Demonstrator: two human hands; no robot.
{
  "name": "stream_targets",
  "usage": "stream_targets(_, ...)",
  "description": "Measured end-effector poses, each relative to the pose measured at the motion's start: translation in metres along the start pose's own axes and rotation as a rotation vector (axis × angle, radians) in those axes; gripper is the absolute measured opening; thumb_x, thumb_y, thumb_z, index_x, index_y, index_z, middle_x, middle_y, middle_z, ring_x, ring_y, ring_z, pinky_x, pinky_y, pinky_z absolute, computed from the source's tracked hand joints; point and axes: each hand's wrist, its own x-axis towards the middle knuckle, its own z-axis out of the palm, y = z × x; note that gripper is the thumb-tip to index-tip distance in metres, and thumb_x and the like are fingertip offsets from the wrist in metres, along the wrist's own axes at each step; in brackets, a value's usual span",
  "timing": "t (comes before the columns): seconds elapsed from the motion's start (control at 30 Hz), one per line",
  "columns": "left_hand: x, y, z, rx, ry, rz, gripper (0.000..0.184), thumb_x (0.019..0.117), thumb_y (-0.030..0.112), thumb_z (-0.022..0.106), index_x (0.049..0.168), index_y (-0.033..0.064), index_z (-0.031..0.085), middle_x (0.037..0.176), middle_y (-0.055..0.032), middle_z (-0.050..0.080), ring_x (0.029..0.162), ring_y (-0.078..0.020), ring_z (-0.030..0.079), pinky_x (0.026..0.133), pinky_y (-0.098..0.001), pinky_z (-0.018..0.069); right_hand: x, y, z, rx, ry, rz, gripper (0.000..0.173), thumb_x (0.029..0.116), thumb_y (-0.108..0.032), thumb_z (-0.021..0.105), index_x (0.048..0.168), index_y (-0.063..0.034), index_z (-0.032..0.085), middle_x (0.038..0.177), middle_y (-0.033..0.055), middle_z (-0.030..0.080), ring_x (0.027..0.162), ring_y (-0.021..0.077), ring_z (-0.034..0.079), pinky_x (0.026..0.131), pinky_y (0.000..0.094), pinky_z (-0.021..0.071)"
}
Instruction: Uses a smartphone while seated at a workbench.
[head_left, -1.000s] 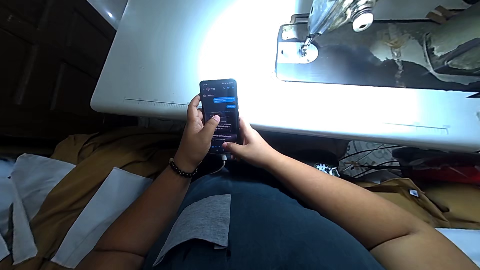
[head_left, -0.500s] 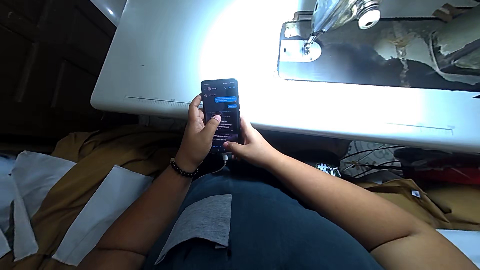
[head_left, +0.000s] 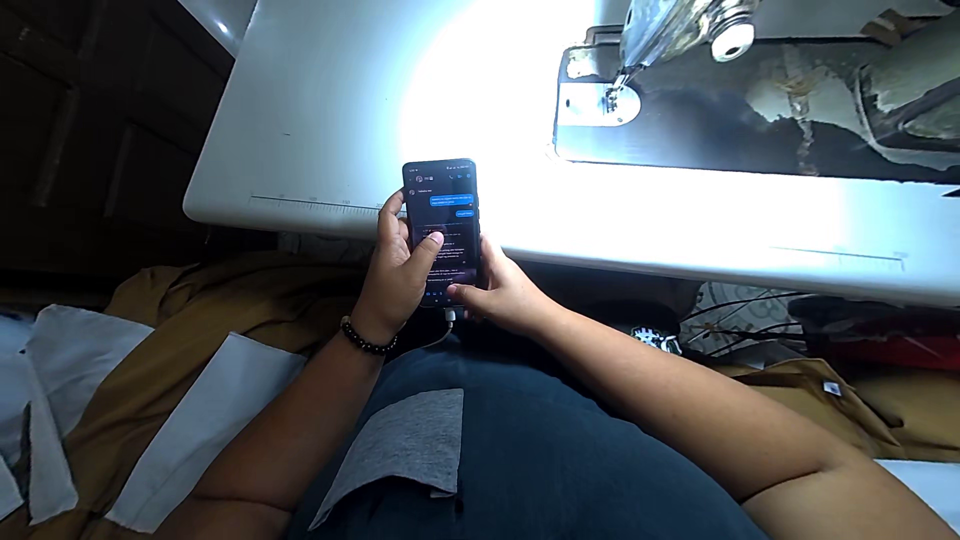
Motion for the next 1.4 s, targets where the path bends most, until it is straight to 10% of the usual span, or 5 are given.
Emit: stream_targets(1.4,0.0018,-0.0003,0.0005,0.003,0.003,-0.003,0.067,0.1046,0.003,0.048,0.16,0.0172,0.015,0.141,-0.0097,0.055,0.113,-0.0162,0.068,0.093,-0.035,0.0595,-0.0002,-0.0017,-0.0018,-0.011,-0.008,0.018,0.06,0.0975,-0.008,0.066,0.148,-0.0122,0.033,0.094,0.0087,0.07,0.062,0.0121,0.067,0.058,0.0265,0.0591)
